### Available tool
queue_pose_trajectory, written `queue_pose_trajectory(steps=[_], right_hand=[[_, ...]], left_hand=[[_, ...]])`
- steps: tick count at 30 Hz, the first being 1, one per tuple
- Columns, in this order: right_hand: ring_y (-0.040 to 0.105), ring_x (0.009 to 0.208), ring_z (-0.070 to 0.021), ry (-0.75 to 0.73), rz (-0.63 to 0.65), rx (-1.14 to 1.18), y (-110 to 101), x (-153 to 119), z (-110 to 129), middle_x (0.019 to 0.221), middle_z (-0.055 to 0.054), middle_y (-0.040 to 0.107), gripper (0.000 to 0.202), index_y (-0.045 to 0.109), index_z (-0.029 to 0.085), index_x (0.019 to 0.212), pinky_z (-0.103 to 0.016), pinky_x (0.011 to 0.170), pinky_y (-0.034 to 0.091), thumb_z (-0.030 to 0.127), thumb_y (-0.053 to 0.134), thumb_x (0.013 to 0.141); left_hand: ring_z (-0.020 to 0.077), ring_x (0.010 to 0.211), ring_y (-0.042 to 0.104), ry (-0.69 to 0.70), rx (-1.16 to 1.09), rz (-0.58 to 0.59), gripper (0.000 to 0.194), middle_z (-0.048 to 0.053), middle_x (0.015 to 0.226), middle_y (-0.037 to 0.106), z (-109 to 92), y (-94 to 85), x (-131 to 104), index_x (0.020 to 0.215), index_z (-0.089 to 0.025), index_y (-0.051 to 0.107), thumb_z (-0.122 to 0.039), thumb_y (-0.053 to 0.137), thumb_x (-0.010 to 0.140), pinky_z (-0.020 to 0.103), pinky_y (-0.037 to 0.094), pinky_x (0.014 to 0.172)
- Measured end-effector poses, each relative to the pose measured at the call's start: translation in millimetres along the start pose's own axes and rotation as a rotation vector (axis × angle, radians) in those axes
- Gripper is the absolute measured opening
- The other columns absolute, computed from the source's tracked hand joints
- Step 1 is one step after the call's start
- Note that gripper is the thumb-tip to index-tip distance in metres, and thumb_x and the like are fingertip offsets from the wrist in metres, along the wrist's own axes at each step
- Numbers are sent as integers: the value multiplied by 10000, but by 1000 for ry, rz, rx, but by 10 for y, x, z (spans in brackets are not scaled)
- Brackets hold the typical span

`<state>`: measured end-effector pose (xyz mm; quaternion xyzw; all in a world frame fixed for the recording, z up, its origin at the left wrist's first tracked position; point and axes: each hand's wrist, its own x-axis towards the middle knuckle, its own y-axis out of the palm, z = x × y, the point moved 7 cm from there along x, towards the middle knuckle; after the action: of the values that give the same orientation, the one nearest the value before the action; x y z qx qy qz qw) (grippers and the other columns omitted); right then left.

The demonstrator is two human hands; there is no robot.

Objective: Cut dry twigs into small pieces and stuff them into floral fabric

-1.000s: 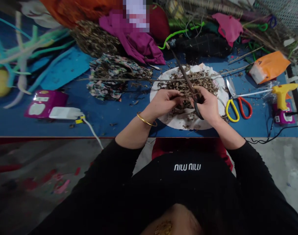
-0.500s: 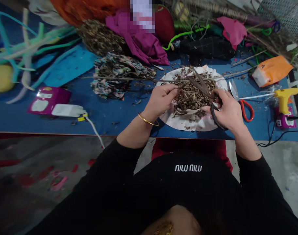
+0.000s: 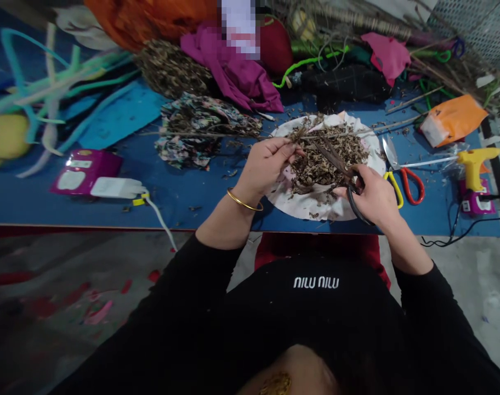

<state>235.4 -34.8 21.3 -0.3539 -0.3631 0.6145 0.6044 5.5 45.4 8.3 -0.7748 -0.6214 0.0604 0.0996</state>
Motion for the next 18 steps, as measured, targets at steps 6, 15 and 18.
queue_pose_trajectory(steps=[6, 15, 18], right_hand=[[635, 790, -247, -61, 42, 18, 59, 7, 50, 893, -83, 714, 608, 697, 200, 1173, -326, 677, 433, 701, 618, 838], [615, 775, -238, -80, 7, 28, 138, 96, 97, 932, -94, 723, 587, 699, 203, 1192, -331, 663, 429, 672, 650, 842], [622, 785, -244, -90, -10, 21, 145, 94, 62, 943, -99, 725, 619, 695, 203, 1209, -339, 676, 437, 707, 625, 856]], left_hand=[[103, 630, 484, 55, -16, 79, 269, 1, 685, 563, 20, 72, 5, 812, -137, 705, -267, 569, 1006, 221, 403, 636], [114, 601, 452, 21, 152, 298, 259, -17, 634, 527, 13, 244, -75, 888, -128, 779, -210, 535, 921, 242, 366, 616], [106, 552, 391, -14, 146, 305, 254, -32, 581, 453, 28, 238, -72, 833, -132, 755, -199, 524, 915, 243, 318, 575]])
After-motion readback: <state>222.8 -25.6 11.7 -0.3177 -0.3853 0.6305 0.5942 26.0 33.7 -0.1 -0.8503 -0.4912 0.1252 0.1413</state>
